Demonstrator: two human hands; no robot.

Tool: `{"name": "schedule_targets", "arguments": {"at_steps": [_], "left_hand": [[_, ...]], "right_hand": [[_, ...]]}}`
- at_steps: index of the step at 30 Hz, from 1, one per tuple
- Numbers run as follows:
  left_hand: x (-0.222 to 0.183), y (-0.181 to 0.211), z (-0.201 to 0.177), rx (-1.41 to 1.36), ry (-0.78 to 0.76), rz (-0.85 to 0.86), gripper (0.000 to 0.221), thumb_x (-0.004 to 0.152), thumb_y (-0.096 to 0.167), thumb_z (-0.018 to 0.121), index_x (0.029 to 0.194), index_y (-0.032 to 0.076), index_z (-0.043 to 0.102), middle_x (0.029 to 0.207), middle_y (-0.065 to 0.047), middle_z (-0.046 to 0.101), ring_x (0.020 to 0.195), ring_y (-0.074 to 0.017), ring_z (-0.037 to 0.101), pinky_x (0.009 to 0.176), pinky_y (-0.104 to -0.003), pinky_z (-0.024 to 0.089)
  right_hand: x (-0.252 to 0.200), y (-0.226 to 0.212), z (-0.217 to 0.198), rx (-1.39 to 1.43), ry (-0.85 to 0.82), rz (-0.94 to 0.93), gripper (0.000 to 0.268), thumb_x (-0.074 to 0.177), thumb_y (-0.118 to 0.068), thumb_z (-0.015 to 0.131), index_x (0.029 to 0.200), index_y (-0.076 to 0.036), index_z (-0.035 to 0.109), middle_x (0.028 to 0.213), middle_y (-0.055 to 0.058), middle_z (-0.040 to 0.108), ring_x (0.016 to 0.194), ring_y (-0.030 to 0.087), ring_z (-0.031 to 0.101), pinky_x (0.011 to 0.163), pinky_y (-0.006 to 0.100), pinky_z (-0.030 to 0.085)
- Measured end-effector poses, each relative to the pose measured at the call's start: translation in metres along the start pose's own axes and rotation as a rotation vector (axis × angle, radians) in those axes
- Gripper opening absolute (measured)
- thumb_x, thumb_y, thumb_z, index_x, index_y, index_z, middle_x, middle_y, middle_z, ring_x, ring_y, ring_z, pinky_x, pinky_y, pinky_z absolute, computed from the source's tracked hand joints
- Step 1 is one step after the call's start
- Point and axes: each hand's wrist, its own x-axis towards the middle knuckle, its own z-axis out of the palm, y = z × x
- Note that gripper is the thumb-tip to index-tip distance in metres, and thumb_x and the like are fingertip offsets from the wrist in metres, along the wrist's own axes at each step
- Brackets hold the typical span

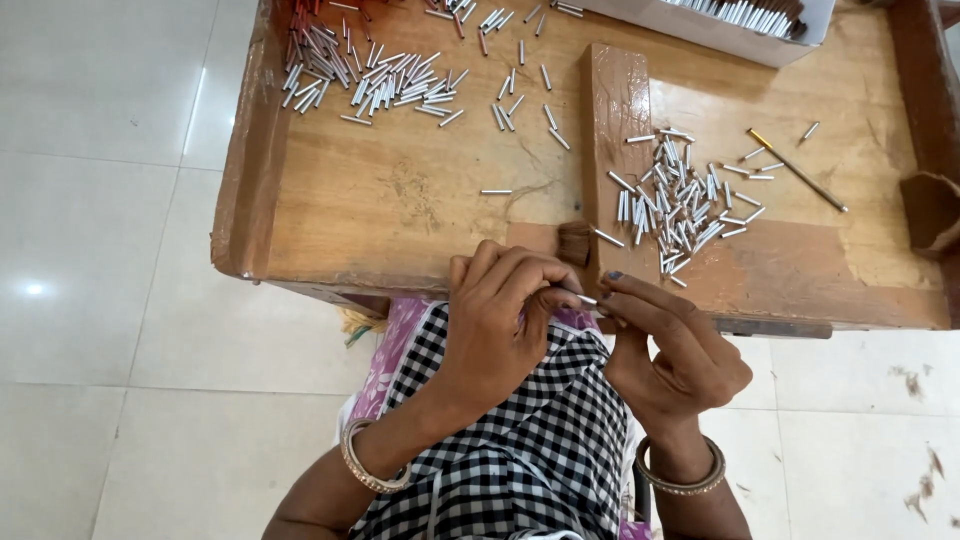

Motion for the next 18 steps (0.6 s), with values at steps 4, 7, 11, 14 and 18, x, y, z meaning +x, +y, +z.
{"name": "schedule_targets", "arguments": {"at_steps": [4, 7, 11, 14, 18], "left_hand": [[-0.003, 0.001, 0.002, 0.104, 0.062, 0.032, 0.013, 0.094, 0.012, 0.075, 0.104, 0.013, 0.067, 0.101, 0.005, 0.069, 0.093, -0.0178, 0.056, 0.084, -0.036, 0.035], [-0.003, 0.001, 0.002, 0.155, 0.081, 0.050, 0.016, 0.093, 0.012, 0.076, 0.105, 0.013, 0.066, 0.102, 0.004, 0.069, 0.094, -0.0184, 0.057, 0.085, -0.037, 0.034], [-0.004, -0.002, 0.001, 0.180, 0.086, 0.018, 0.018, 0.090, 0.004, 0.073, 0.105, 0.014, 0.067, 0.102, 0.005, 0.069, 0.095, -0.0182, 0.058, 0.085, -0.037, 0.034], [-0.004, -0.002, 0.001, 0.156, 0.075, 0.020, 0.019, 0.090, 0.005, 0.074, 0.105, 0.014, 0.067, 0.101, 0.005, 0.068, 0.096, -0.0186, 0.057, 0.086, -0.037, 0.034], [-0.004, -0.002, -0.004, 0.168, 0.058, -0.006, 0.019, 0.088, 0.003, 0.073, 0.103, 0.014, 0.067, 0.100, 0.004, 0.068, 0.095, -0.0193, 0.057, 0.084, -0.038, 0.034]], "right_hand": [[0.003, -0.002, -0.004, -0.051, -0.039, -0.072, 0.025, 0.090, 0.016, 0.074, 0.101, -0.006, 0.077, 0.103, 0.009, 0.077, 0.086, 0.014, 0.077, 0.067, 0.022, 0.058], [0.012, -0.010, -0.005, -0.041, -0.107, -0.032, 0.025, 0.089, 0.015, 0.074, 0.103, -0.005, 0.078, 0.103, 0.009, 0.078, 0.089, 0.015, 0.076, 0.067, 0.023, 0.057], [0.017, -0.017, -0.001, 0.065, -0.142, 0.025, 0.028, 0.084, 0.015, 0.071, 0.105, -0.002, 0.074, 0.102, 0.011, 0.075, 0.089, 0.017, 0.074, 0.068, 0.024, 0.059], [0.009, -0.011, 0.000, 0.035, -0.137, -0.036, 0.029, 0.085, 0.016, 0.072, 0.106, -0.003, 0.075, 0.101, 0.010, 0.075, 0.087, 0.017, 0.074, 0.068, 0.026, 0.057], [0.002, -0.006, 0.003, -0.007, -0.138, -0.069, 0.032, 0.087, 0.018, 0.072, 0.110, -0.004, 0.076, 0.102, 0.009, 0.075, 0.087, 0.017, 0.074, 0.068, 0.026, 0.056]]}}
